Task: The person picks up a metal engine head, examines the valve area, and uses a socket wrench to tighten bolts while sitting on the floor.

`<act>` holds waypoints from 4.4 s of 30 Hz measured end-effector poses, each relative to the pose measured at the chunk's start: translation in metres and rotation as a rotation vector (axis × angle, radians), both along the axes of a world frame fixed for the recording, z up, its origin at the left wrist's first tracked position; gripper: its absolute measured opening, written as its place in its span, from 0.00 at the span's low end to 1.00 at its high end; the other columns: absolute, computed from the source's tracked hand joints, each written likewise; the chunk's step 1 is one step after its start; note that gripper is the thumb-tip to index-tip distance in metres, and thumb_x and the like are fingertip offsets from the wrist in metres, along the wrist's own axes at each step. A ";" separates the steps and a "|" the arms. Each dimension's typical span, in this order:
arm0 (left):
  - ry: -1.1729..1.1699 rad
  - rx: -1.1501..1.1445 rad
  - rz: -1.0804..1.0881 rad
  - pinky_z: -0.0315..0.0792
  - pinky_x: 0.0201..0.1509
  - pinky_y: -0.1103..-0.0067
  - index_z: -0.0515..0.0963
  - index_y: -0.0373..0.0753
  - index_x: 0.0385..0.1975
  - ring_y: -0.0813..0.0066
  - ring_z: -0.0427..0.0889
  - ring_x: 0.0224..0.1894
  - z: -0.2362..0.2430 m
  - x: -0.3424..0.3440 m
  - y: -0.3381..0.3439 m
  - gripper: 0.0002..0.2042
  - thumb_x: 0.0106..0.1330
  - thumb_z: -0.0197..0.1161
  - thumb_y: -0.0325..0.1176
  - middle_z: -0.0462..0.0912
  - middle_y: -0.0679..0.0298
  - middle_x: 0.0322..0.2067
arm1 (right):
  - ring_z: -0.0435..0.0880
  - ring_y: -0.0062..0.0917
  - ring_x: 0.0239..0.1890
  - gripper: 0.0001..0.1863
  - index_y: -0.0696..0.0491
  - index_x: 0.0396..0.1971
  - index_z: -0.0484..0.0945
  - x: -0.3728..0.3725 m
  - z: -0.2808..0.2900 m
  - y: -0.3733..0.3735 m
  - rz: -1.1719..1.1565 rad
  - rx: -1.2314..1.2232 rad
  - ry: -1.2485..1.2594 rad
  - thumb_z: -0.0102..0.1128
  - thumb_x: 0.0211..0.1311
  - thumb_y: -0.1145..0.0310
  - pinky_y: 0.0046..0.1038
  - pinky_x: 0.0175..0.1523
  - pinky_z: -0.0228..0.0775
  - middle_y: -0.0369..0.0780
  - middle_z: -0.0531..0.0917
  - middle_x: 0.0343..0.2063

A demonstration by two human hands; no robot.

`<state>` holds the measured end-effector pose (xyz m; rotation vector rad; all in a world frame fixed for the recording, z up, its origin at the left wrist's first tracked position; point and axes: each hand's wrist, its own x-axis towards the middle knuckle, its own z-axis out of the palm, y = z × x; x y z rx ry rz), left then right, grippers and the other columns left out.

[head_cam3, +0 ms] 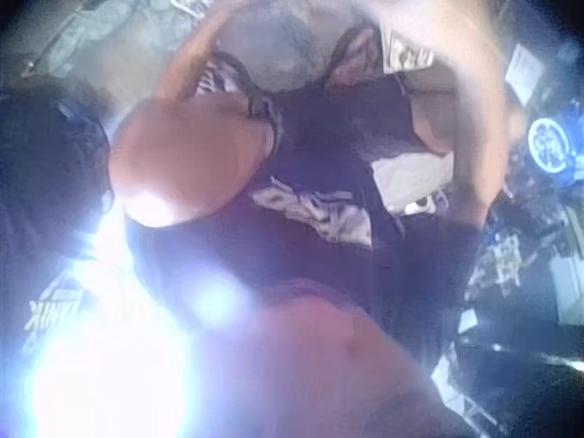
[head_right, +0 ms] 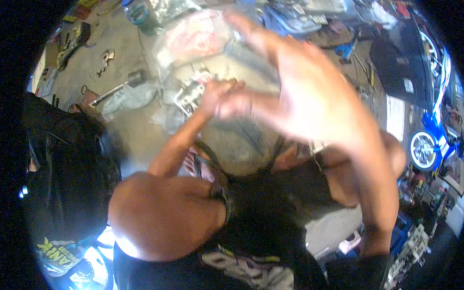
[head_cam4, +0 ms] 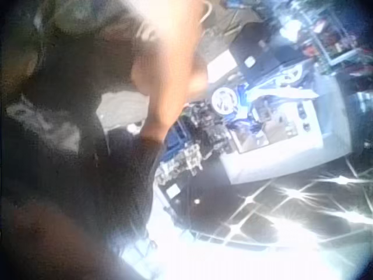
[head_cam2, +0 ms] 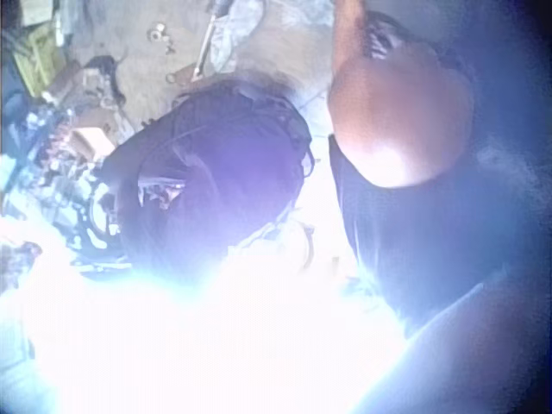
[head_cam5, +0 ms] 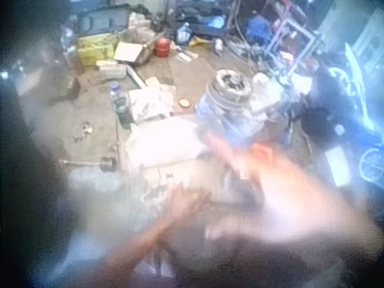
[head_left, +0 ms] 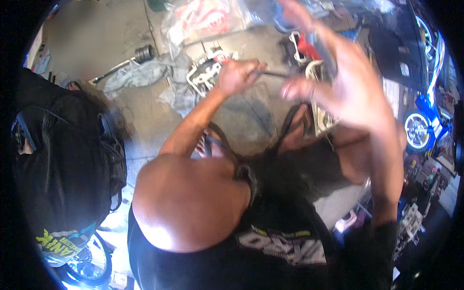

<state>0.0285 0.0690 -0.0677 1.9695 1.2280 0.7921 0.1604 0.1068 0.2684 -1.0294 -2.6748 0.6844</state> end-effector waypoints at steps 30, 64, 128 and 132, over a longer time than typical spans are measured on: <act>0.223 0.249 0.565 0.67 0.63 0.59 0.79 0.37 0.49 0.50 0.73 0.57 0.048 -0.095 0.017 0.20 0.65 0.68 0.44 0.76 0.53 0.53 | 0.85 0.50 0.34 0.12 0.60 0.41 0.79 0.118 -0.020 0.066 -0.035 -0.451 -0.557 0.59 0.56 0.82 0.42 0.39 0.74 0.52 0.84 0.28; -0.156 -0.292 0.365 0.69 0.66 0.61 0.72 0.39 0.62 0.49 0.76 0.60 0.158 -0.078 -0.051 0.45 0.38 0.83 0.43 0.77 0.50 0.57 | 0.85 0.24 0.30 0.12 0.62 0.44 0.79 0.177 -0.082 0.087 -0.287 -0.727 -0.424 0.57 0.74 0.68 0.27 0.39 0.76 0.43 0.85 0.29; -0.957 -0.324 0.696 0.68 0.66 0.71 0.71 0.36 0.61 0.67 0.73 0.62 0.159 -0.119 -0.146 0.45 0.43 0.86 0.48 0.72 0.59 0.60 | 0.80 0.37 0.53 0.22 0.56 0.55 0.77 0.043 -0.342 0.068 -0.069 0.094 0.102 0.63 0.61 0.68 0.38 0.60 0.71 0.44 0.81 0.52; -1.248 -0.346 0.624 0.70 0.68 0.64 0.65 0.42 0.65 0.61 0.73 0.64 0.144 -0.104 -0.133 0.46 0.48 0.82 0.52 0.71 0.57 0.62 | 0.84 0.38 0.46 0.24 0.56 0.55 0.79 0.082 -0.341 0.045 -0.317 -0.094 0.338 0.68 0.61 0.61 0.38 0.55 0.76 0.45 0.83 0.49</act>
